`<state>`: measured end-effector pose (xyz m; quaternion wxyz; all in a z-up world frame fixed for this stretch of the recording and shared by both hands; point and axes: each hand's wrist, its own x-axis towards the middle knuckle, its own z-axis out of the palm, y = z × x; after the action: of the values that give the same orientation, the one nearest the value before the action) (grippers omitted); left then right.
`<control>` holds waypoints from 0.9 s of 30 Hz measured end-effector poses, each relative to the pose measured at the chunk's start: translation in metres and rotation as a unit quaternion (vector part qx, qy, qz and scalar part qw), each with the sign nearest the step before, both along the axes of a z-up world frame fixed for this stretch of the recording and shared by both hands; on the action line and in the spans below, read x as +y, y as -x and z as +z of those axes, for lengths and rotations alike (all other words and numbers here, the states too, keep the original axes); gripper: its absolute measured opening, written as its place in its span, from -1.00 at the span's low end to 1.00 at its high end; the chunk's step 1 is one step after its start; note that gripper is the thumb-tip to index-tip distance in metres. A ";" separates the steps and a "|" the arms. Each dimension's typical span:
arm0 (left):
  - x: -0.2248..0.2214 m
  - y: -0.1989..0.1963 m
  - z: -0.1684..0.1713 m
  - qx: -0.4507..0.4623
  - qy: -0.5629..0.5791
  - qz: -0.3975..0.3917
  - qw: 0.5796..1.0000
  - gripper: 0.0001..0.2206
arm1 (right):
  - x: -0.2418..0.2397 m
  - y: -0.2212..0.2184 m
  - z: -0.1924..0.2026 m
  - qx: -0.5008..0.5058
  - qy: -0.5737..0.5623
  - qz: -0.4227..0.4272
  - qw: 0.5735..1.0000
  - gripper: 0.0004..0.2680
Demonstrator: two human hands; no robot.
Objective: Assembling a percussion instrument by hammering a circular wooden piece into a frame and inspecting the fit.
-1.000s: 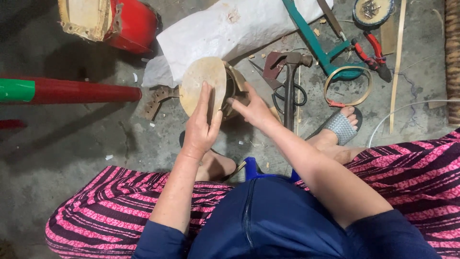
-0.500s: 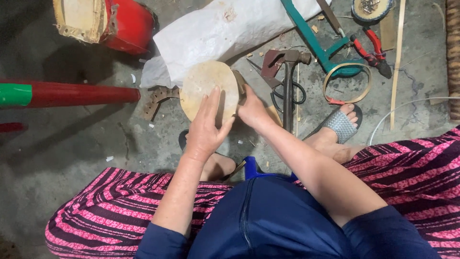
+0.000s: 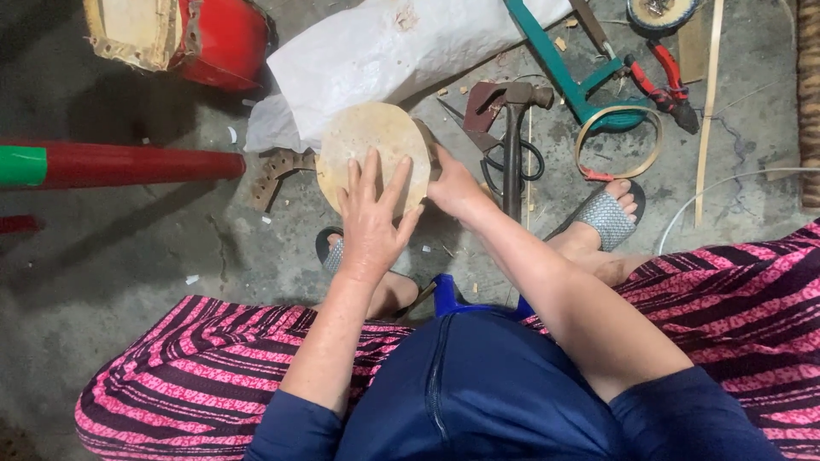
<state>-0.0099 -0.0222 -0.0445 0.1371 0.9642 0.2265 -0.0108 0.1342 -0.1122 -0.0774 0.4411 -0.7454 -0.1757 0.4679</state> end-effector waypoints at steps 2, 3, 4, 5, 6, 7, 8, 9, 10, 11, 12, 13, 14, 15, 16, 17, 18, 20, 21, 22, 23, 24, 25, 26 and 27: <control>0.002 0.002 -0.005 0.009 -0.001 0.002 1.000 -0.37 | -0.002 0.002 -0.001 0.006 -0.001 0.003 1.000 -0.30; 0.003 0.003 -0.007 0.018 -0.002 0.005 1.000 -0.37 | -0.003 0.004 -0.002 0.013 -0.002 0.006 1.000 -0.28; 0.004 0.002 -0.008 0.018 -0.002 0.005 1.000 -0.37 | -0.003 0.002 0.004 0.013 -0.001 0.006 1.000 -0.28; 0.004 0.002 -0.009 0.018 -0.001 0.005 1.000 -0.37 | -0.003 0.001 0.009 0.011 -0.010 0.007 1.000 -0.27; 0.004 0.002 -0.010 0.018 0.000 0.006 1.000 -0.36 | -0.003 0.000 0.015 0.010 -0.019 0.008 1.000 -0.27; 0.004 0.004 -0.010 0.019 0.000 0.007 1.000 -0.36 | -0.004 -0.001 0.016 0.010 -0.019 0.009 1.000 -0.27; 0.005 0.003 -0.010 0.022 -0.004 0.001 1.000 -0.36 | -0.005 -0.003 0.017 0.015 -0.017 0.018 1.000 -0.26; 0.006 0.003 -0.010 0.026 -0.007 -0.004 1.000 -0.35 | -0.006 -0.005 0.018 0.019 -0.016 0.027 0.999 -0.26; 0.006 0.003 -0.010 0.026 -0.007 -0.003 1.000 -0.35 | -0.006 -0.007 0.012 0.020 -0.016 0.027 0.999 -0.26; 0.007 0.002 -0.011 0.030 -0.011 -0.003 0.999 -0.35 | -0.007 -0.009 0.005 0.016 -0.018 0.040 0.999 -0.25; 0.008 0.002 -0.011 0.035 -0.016 -0.004 0.999 -0.35 | -0.007 -0.012 -0.002 0.011 -0.021 0.052 0.998 -0.24; 0.008 0.002 -0.011 0.035 -0.015 -0.003 0.999 -0.35 | -0.007 -0.012 -0.002 0.012 -0.021 0.053 0.998 -0.24; 0.008 0.002 -0.011 0.039 -0.020 -0.007 0.999 -0.34 | -0.007 -0.013 -0.002 0.021 -0.026 0.052 0.998 -0.24; 0.009 0.001 -0.011 0.044 -0.024 -0.011 0.999 -0.34 | -0.008 -0.014 -0.003 0.031 -0.030 0.051 0.998 -0.24; 0.008 0.001 -0.010 0.044 -0.024 -0.010 0.999 -0.34 | -0.010 -0.014 -0.003 0.031 -0.031 0.052 0.998 -0.24; 0.007 0.000 -0.010 0.050 -0.034 -0.014 0.998 -0.35 | -0.012 -0.015 -0.004 0.028 -0.020 0.070 0.997 -0.24; 0.006 -0.001 -0.009 0.056 -0.043 -0.019 0.997 -0.35 | -0.013 -0.015 -0.004 0.024 -0.011 0.087 0.996 -0.25; 0.008 0.001 -0.012 0.051 -0.054 -0.025 0.997 -0.37 | -0.018 -0.019 0.005 0.018 0.002 0.109 0.994 -0.28; 0.008 0.002 -0.013 0.046 -0.064 -0.032 0.996 -0.38 | -0.021 -0.021 0.009 0.012 0.015 0.130 0.991 -0.31; 0.008 0.001 -0.013 0.046 -0.064 -0.032 0.996 -0.38 | -0.022 -0.022 0.004 0.011 0.015 0.130 0.991 -0.31; 0.008 0.000 -0.013 0.045 -0.068 -0.034 0.996 -0.38 | -0.023 -0.022 -0.001 0.015 0.003 0.120 0.993 -0.34; 0.009 0.000 -0.013 0.044 -0.072 -0.035 0.996 -0.38 | -0.024 -0.022 -0.006 0.019 -0.010 0.110 0.994 -0.37; 0.008 0.000 -0.014 0.043 -0.072 -0.035 0.996 -0.38 | -0.024 -0.023 -0.013 0.018 -0.010 0.110 0.994 -0.37; 0.007 0.000 -0.014 0.044 -0.083 -0.038 0.995 -0.37 | -0.023 -0.023 -0.021 0.008 -0.006 0.099 0.995 -0.42; 0.006 0.000 -0.014 0.044 -0.093 -0.040 0.994 -0.37 | -0.023 -0.023 -0.029 -0.001 -0.003 0.088 0.996 -0.46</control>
<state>-0.0101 -0.0160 -0.0587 0.0358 0.9797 0.1935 -0.0378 0.1575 -0.1347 -0.1059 0.4002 -0.7264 -0.2427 0.5033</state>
